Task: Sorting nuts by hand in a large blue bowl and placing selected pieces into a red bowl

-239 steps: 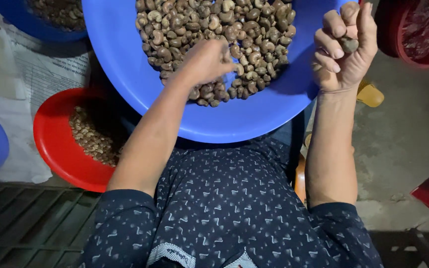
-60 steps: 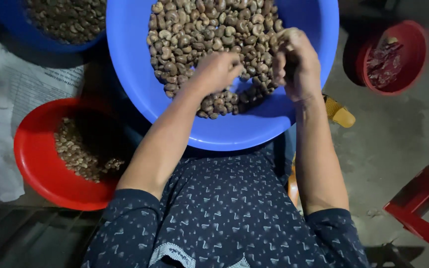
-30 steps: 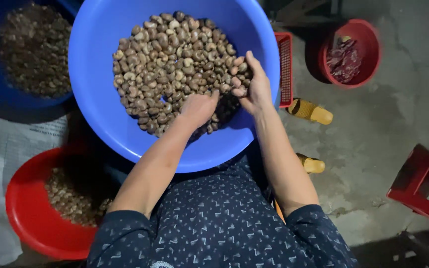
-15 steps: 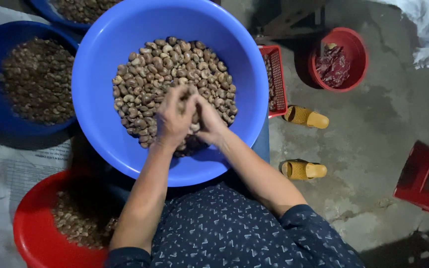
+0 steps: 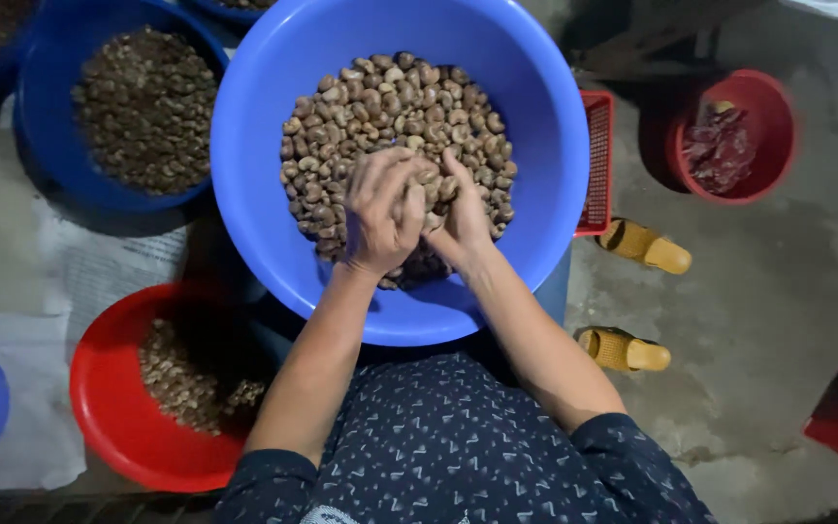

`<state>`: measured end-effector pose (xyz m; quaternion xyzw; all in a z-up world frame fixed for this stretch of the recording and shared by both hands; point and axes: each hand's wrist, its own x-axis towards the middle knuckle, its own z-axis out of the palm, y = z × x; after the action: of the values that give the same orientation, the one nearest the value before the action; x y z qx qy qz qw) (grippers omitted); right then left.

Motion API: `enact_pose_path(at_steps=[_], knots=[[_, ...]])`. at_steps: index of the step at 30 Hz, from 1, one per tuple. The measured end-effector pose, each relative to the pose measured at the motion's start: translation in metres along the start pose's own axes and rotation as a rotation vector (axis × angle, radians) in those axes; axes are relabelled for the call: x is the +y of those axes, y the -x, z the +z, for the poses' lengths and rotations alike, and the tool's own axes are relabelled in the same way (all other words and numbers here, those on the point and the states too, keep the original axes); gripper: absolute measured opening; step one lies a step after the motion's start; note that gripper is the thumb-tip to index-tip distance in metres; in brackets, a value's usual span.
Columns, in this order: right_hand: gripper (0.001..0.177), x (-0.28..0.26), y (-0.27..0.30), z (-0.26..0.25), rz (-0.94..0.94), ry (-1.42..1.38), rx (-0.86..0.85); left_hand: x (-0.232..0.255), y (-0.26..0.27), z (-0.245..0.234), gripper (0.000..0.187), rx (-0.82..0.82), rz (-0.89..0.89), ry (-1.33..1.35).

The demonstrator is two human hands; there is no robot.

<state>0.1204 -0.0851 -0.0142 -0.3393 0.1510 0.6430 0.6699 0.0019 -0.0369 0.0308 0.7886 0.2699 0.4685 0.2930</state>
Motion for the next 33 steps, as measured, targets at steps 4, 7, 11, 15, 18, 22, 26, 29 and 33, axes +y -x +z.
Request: enact_pose_path(at_steps=[4, 7, 11, 15, 18, 22, 26, 29, 33], knots=[[0.049, -0.019, 0.012, 0.006, 0.027, 0.094, -0.007, -0.030, 0.011, 0.006, 0.029, 0.094, -0.066, 0.012], [0.045, -0.048, 0.028, 0.001, -0.029, 0.050, -0.050, -0.022, 0.003, 0.005, 0.031, 0.106, -0.111, -0.053], [0.044, -0.112, 0.072, -0.016, -0.193, 0.055, 0.023, -0.027, 0.007, 0.017, 0.026, 0.034, -0.137, -0.054], [0.044, -0.171, 0.098, -0.081, -0.394, 0.062, 0.134, -0.026, 0.018, 0.026, 0.017, -0.146, -0.200, -0.077], [0.042, -0.191, 0.084, -0.151, -0.466, 0.027, 0.361, -0.030, 0.027, 0.031, 0.022, -0.273, -0.230, -0.133], [0.039, -0.195, 0.042, -0.259, -0.417, -0.066, 0.543, -0.055, 0.052, 0.045, 0.014, -0.361, -0.216, -0.243], [0.039, -0.201, 0.028, -0.256, -0.402, -0.198, 0.665, -0.066, 0.070, 0.053, 0.012, -0.661, -0.258, -0.220], [0.047, -0.214, 0.020, -0.250, -0.345, 0.107, 0.782, -0.059, 0.069, 0.055, 0.019, -0.971, -0.307, -0.215], [0.082, -0.216, 0.038, -0.218, -0.403, 0.628, 0.820, -0.046, 0.068, 0.064, 0.027, -1.145, -0.208, -0.217]])
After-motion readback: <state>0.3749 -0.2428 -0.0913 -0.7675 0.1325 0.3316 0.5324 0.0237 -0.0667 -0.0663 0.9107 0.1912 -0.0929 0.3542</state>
